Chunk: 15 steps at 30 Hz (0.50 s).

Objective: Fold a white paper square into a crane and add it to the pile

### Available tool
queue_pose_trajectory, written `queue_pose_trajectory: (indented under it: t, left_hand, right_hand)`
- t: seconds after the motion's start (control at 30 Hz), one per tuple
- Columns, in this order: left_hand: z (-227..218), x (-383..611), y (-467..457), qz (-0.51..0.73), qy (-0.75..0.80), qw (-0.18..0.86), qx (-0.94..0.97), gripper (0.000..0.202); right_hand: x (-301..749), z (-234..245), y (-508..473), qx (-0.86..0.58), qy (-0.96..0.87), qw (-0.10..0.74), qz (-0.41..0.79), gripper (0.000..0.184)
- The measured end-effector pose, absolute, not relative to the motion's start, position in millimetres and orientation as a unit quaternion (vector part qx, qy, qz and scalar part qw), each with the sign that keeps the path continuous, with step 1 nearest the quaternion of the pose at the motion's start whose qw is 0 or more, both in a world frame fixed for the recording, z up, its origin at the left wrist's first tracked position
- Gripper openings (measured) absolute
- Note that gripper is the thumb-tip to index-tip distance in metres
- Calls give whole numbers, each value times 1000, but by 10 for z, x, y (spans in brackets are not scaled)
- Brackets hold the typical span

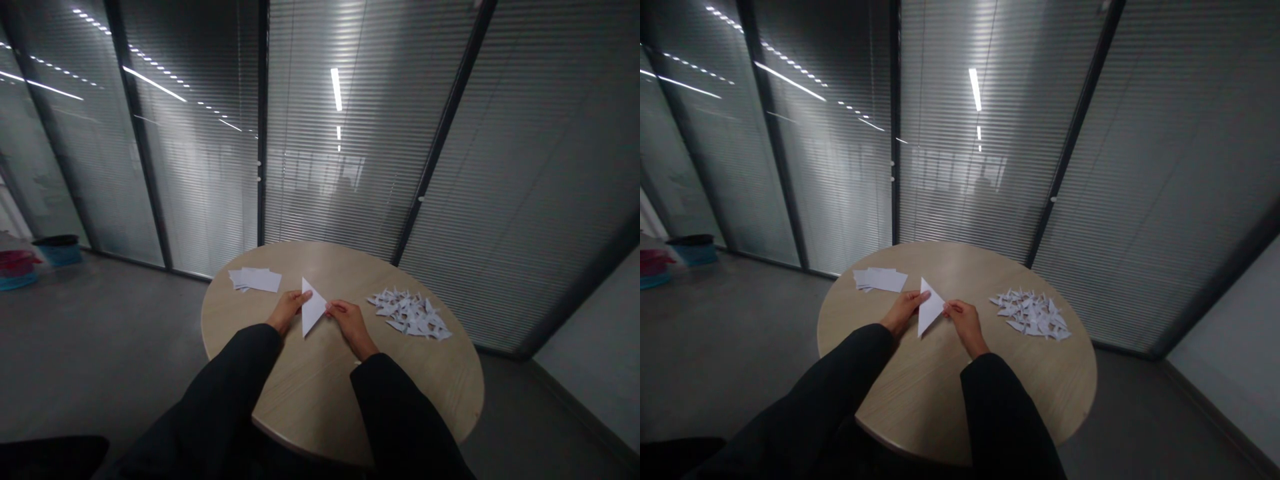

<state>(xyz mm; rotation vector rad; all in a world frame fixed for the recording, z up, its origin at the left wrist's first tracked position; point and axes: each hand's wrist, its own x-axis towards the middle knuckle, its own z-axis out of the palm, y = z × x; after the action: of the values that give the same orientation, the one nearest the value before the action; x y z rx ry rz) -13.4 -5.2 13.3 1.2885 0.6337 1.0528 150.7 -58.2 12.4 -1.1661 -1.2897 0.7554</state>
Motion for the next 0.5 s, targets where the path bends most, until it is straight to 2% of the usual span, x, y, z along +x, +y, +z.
queue_pose_trajectory:
  t: [0.5]
  left_hand:
    - [213,-133,-121,500,244,657,509,48]
  right_hand:
    - [1487,120,-585,-490,-569,562,347,25]
